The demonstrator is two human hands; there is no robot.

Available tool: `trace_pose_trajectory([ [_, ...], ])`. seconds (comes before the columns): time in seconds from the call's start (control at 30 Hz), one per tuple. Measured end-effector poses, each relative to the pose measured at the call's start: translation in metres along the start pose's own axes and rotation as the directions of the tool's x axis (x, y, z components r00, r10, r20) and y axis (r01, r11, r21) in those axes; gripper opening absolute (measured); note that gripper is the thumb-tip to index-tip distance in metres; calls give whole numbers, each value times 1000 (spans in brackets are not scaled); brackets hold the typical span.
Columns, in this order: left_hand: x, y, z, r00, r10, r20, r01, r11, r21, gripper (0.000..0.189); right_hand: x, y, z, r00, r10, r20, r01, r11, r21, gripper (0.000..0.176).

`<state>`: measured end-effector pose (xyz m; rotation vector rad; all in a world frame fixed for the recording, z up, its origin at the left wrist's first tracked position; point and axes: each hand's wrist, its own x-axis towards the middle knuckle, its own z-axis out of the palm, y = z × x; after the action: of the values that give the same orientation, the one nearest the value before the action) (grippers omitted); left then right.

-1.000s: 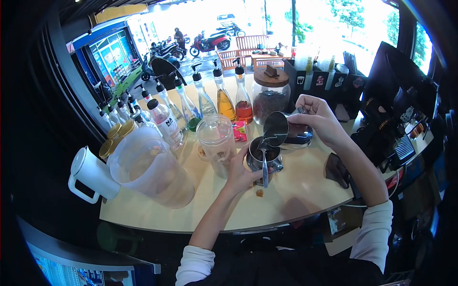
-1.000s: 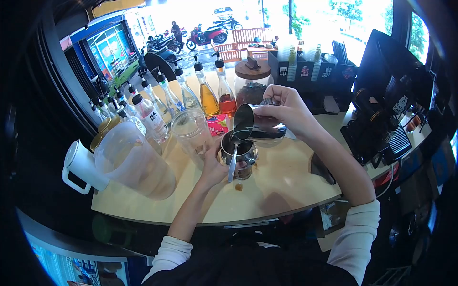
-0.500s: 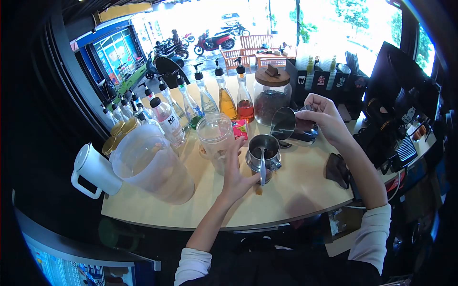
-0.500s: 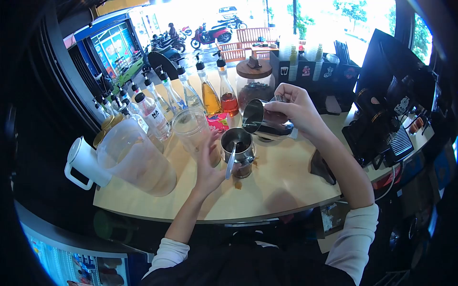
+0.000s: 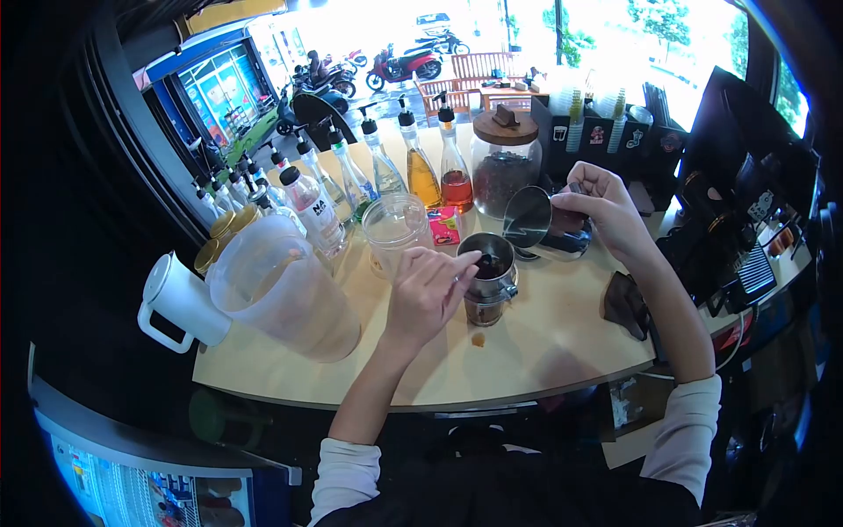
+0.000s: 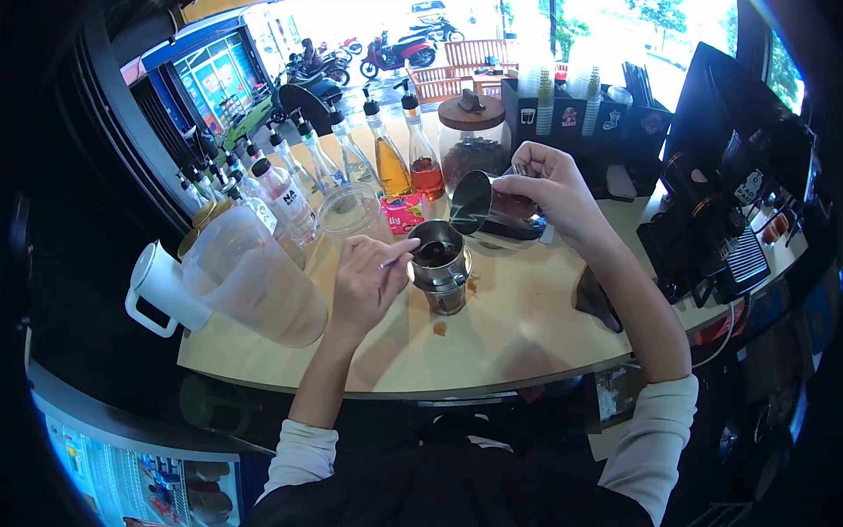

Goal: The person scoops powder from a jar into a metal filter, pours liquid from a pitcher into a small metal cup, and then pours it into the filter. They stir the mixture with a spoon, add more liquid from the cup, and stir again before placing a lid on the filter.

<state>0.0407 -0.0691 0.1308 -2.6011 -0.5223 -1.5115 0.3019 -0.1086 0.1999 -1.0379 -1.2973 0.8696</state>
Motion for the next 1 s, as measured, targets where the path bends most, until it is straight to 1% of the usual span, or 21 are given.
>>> trace_pose_trajectory([
  [0.03,2,-1,-2,1000,-28,-13,28,1000,6,20,1,1,0,1000,-7,20,6,1000,2,25],
  [0.07,4,-1,-4,1000,-26,-12,26,1000,6,20,3,2,0,999,-13,39,13,1000,4,24],
  [0.23,11,-2,-7,993,-57,-104,54,998,-32,17,7,1,7,997,-30,65,30,999,-9,24],
  [0.3,11,-3,-7,992,-72,-103,70,997,-28,17,8,-3,13,997,-26,73,26,1000,-11,24],
  [0.4,12,-4,-6,990,-86,-112,83,996,-31,17,6,-10,22,999,-10,39,11,1000,-29,27],
  [0.47,13,-4,-6,989,-86,-123,82,996,-37,16,7,-12,23,999,-18,51,22,996,-87,27],
  [0.7,12,-3,-10,987,-101,-129,96,994,-44,16,5,-19,24,998,-28,60,33,996,-78,26],
  [0.77,13,-2,-11,986,-107,-127,103,994,-42,15,4,-19,20,999,-26,41,31,991,-126,26],
  [0.87,14,-1,-13,984,-99,-147,92,994,-58,15,3,-19,17,998,-33,49,38,993,-111,25],
  [1.0,15,1,-14,980,-124,-155,118,992,-48,12,5,-18,9,997,-38,62,43,996,-82,25],
])
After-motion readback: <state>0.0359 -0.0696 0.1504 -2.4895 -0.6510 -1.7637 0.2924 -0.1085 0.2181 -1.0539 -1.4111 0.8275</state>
